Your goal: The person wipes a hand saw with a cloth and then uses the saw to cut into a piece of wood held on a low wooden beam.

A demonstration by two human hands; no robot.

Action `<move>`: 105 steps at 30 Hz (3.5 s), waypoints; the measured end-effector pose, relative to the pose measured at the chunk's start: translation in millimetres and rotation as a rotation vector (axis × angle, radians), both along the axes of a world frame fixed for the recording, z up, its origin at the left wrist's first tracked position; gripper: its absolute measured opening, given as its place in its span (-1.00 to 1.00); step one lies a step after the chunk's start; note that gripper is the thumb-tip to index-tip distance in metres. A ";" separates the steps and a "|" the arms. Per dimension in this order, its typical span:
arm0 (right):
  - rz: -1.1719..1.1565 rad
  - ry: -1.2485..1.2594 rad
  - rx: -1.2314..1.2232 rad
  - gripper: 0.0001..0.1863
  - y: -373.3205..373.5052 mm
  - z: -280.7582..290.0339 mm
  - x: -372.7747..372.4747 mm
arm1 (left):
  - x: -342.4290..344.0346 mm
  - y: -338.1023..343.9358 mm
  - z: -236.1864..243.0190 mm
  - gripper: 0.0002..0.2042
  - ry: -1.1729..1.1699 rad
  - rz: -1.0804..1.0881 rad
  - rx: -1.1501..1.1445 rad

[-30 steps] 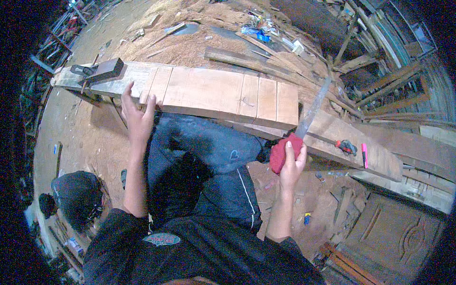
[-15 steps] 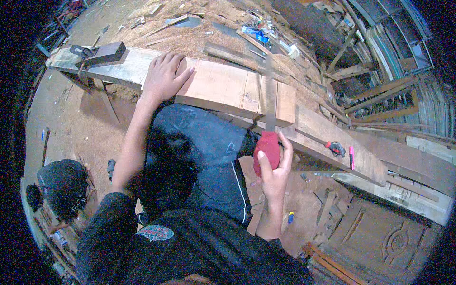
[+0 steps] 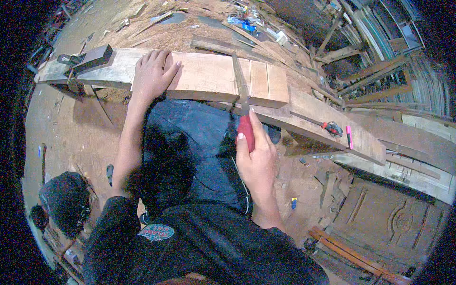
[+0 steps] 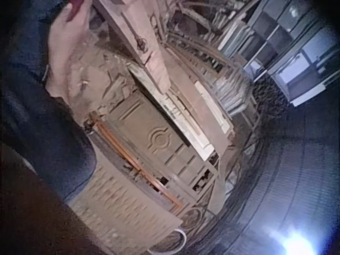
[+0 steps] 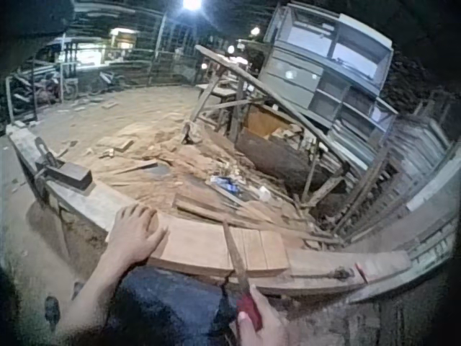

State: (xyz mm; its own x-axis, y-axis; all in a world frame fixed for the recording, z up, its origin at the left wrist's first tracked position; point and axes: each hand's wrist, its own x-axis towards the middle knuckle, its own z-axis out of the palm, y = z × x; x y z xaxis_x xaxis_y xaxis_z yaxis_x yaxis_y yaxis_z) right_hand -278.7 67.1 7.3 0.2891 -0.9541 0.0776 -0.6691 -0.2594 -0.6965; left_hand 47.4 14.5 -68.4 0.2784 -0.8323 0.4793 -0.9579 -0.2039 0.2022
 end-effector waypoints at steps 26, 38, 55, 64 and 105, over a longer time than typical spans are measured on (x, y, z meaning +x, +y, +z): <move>0.028 0.240 -0.099 -0.32 -4.0 -0.5 40.0 | 1.5 -0.4 -1.3 -0.40 0.008 -0.010 0.033; 0.071 0.435 -0.072 -0.25 -5.8 7.8 43.5 | 1.0 -2.8 -3.0 -0.40 0.023 0.002 0.030; 0.074 0.369 -0.115 -0.32 -12.8 5.2 44.0 | 4.9 -3.2 -6.2 -0.40 0.019 0.000 0.037; 0.069 0.422 -0.117 -0.32 -21.6 5.9 45.3 | 3.5 -3.1 -4.5 -0.39 0.015 0.011 0.041; 0.040 0.396 -0.170 -0.34 -42.8 -0.7 62.8 | 4.2 -6.1 -6.4 -0.42 -0.029 -0.012 0.013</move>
State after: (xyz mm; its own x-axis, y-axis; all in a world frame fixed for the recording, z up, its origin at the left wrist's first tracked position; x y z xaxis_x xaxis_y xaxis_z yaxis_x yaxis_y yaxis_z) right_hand -215.9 24.4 6.6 0.3646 -0.9248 0.1085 -0.8631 -0.3794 -0.3334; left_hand 51.5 8.5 -74.9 0.2550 -0.8418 0.4758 -0.9656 -0.1953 0.1719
